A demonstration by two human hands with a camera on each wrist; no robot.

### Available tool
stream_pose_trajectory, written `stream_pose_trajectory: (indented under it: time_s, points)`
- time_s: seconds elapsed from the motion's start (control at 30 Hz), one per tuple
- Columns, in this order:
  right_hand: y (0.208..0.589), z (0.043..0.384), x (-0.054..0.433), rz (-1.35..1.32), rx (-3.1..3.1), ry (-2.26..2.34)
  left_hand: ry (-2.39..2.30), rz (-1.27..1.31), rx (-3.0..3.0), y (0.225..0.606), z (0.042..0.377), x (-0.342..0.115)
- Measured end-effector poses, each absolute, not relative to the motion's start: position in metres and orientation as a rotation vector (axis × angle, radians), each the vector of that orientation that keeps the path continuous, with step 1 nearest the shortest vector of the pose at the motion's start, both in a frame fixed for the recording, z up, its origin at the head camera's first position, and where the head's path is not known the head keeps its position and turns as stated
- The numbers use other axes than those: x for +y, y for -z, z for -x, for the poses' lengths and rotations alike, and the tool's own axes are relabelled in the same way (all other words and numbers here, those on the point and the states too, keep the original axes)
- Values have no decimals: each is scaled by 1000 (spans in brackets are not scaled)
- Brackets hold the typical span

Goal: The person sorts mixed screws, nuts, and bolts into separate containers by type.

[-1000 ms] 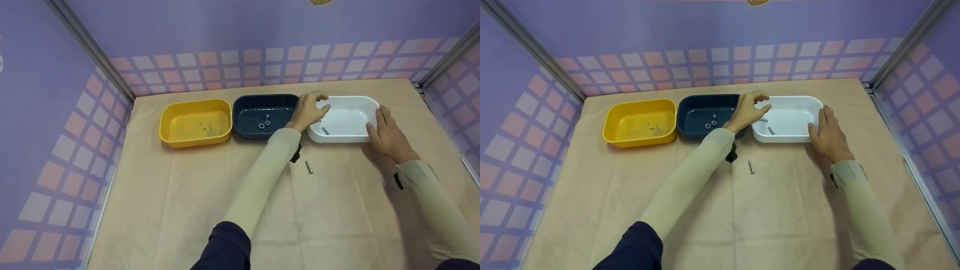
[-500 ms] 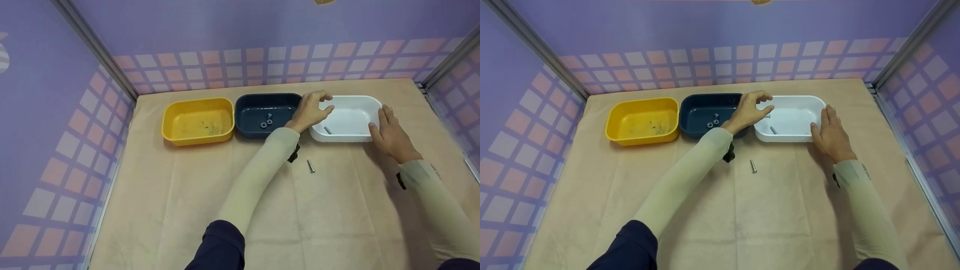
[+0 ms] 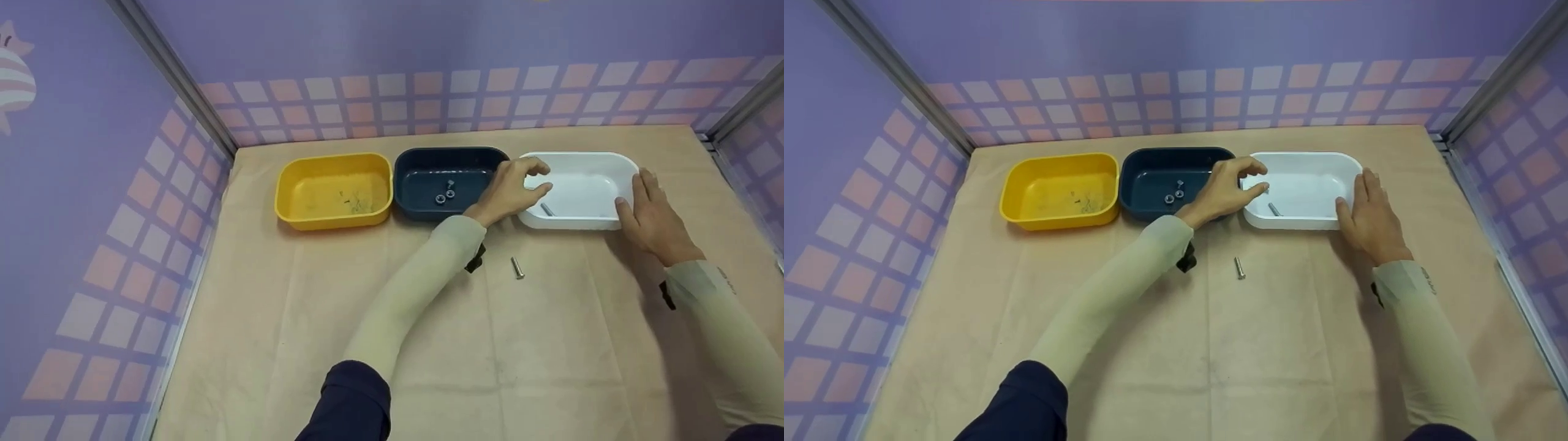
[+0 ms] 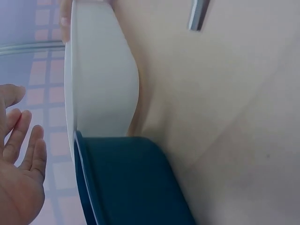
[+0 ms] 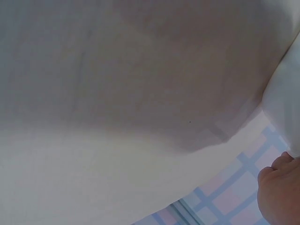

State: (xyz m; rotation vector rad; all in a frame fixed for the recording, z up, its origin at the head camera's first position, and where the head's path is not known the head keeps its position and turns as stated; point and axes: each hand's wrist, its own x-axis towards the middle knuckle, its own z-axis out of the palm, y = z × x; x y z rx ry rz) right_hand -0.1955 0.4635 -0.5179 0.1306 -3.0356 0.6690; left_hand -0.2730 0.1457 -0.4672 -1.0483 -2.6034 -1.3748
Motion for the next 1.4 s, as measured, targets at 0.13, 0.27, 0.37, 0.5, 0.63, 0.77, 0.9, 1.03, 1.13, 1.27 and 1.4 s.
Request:
stream_pose_trajectory:
  time_s: [0.13,0.27,0.37,0.5,0.63,0.77,0.9,1.03,1.13,1.27,1.4]
  points:
    - [518,196,464,-115,-3046,-659,1390,1105,-2569,468,265,144]
    - [518,195,463,-102,-3049,-630,1394,1166,-2520,471,259,140]
    - [517,197,462,-92,-3059,-606,1394,1194,-2499,472,255,136]
    - [516,198,461,-90,-3066,-598,1381,1222,-2496,472,248,132]
    - [517,197,463,-98,-3061,-604,1372,1283,-2470,473,240,131]
    - [517,197,464,-120,-3047,-626,1409,1335,-2442,477,234,130]
    - [518,199,465,-123,-3049,-628,1445,1348,-2462,483,228,127]
    - [518,199,464,-107,-3067,-610,1480,1348,-2495,495,223,121]
    - [518,199,464,-99,-3074,-601,1508,1340,-2515,503,219,117]
    - [517,199,464,-96,-3076,-609,1538,1327,-2556,512,215,110]
    - [518,199,463,-88,-3081,-616,1557,1321,-2615,520,213,104]
